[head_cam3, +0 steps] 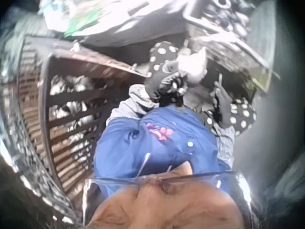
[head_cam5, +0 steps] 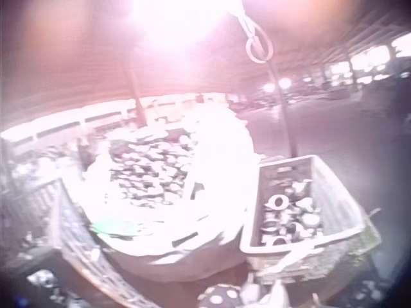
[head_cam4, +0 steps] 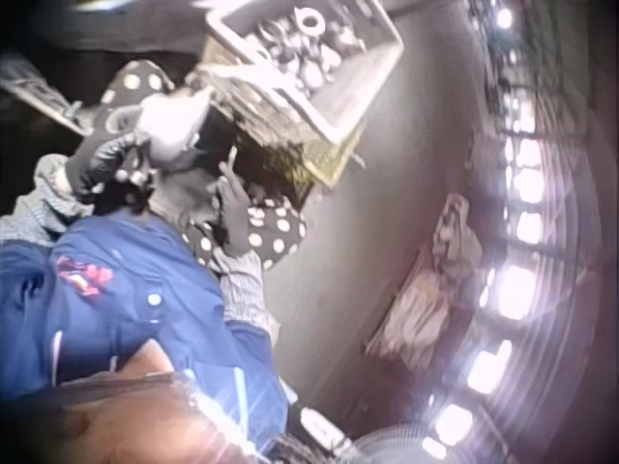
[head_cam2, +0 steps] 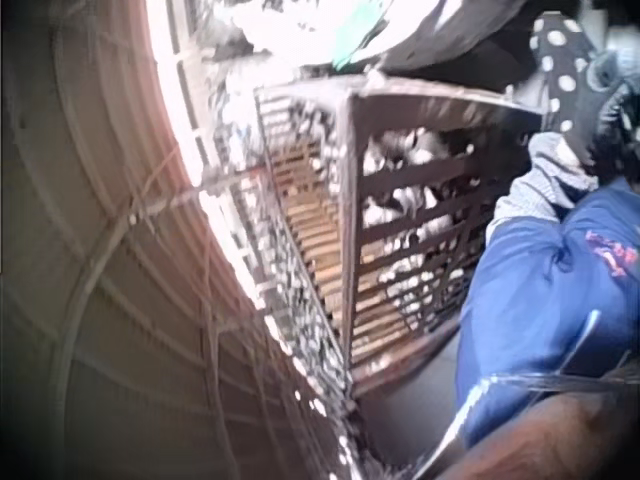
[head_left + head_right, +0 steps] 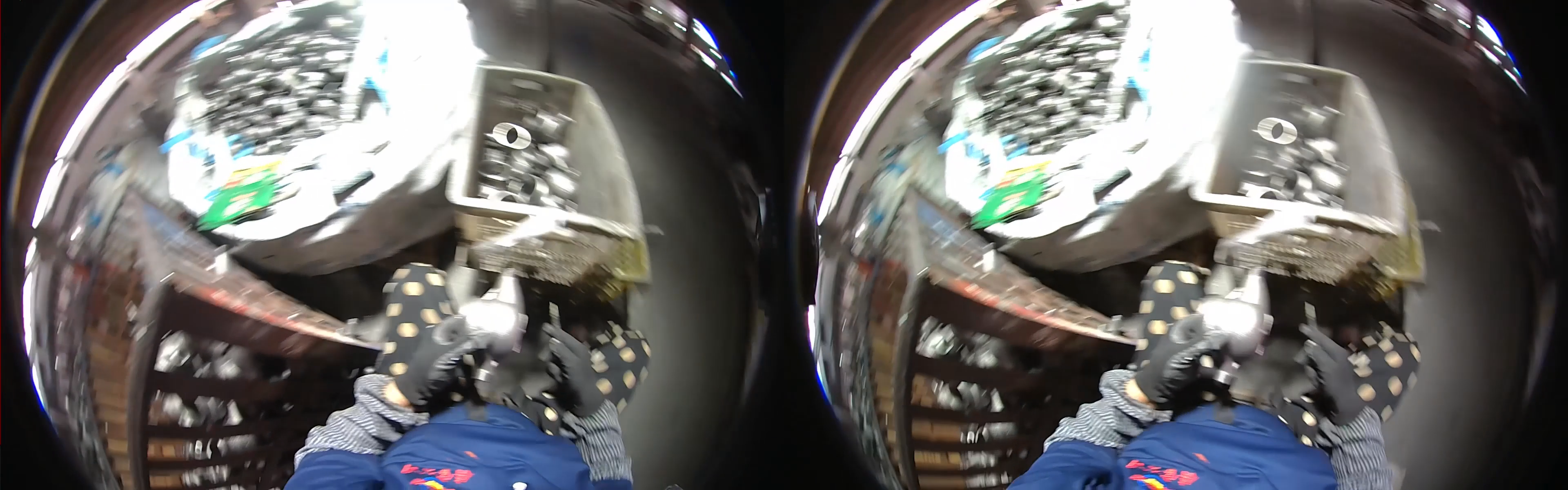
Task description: The person uses a small hand tool to scrape the surfaces and edges of metal fittings, picks up new items from a large bag, and places finished ones into a plastic crate.
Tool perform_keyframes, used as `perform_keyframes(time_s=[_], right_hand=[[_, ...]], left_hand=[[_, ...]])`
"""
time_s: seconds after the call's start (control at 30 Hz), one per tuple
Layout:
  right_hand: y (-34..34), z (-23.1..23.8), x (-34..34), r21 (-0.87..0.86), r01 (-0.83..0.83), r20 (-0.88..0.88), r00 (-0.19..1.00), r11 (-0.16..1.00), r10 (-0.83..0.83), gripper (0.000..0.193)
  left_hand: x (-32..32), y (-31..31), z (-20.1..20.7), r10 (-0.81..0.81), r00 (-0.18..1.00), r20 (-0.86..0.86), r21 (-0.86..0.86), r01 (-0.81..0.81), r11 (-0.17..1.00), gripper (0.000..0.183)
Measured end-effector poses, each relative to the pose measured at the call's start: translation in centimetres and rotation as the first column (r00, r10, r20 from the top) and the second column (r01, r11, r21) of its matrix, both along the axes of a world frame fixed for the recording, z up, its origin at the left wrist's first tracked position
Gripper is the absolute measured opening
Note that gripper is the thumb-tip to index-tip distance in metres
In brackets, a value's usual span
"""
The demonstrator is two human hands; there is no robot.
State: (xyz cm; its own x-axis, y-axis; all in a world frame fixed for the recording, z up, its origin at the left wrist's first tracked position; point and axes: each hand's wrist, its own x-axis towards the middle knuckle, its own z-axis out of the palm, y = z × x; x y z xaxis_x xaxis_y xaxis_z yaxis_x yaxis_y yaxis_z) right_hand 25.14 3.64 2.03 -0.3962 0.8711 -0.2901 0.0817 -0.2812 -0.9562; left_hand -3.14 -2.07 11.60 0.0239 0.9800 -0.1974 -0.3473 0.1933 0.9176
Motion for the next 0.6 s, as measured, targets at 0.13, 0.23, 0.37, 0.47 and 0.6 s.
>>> perform_keyframes(time_s=[0.13, 0.23, 0.37, 0.47, 0.6], right_hand=[[-1.7, 1.5, -1.5, -0.239, 0.106, -0.047, 0.992, 0.965, -0.120, 0.039], [-1.8, 0.7, -1.9, -0.219, 0.029, -0.020, 0.999, 0.975, -0.035, 0.038], [-1.7, 0.8, -1.0, 0.012, -0.073, 0.028, 0.997, 0.997, 0.072, 0.039], [-2.2, 3.3, -1.4, -0.179, -0.127, -0.032, 0.992, 0.976, 0.123, 0.039], [-1.7, 0.7, -0.4, -0.143, -0.154, -0.032, 0.988, 0.978, 0.151, 0.039]], left_hand=[[-4.2, -3.1, 6.0, 0.315, 0.825, -0.468, 0.406, -0.116, 0.907, 0.028], [-8.8, -8.2, 11.5, 0.638, 0.564, -0.524, 0.573, -0.322, 0.754, 0.029], [-16.6, -13.0, 17.1, 0.917, 0.064, -0.394, 0.804, -0.459, 0.377, 0.031], [-21.9, -20.0, 22.5, 0.861, -0.372, -0.347, 0.904, -0.376, 0.202, 0.032], [-27.5, -23.6, 26.3, 0.714, -0.653, -0.252, 0.967, -0.188, 0.170, 0.034]])
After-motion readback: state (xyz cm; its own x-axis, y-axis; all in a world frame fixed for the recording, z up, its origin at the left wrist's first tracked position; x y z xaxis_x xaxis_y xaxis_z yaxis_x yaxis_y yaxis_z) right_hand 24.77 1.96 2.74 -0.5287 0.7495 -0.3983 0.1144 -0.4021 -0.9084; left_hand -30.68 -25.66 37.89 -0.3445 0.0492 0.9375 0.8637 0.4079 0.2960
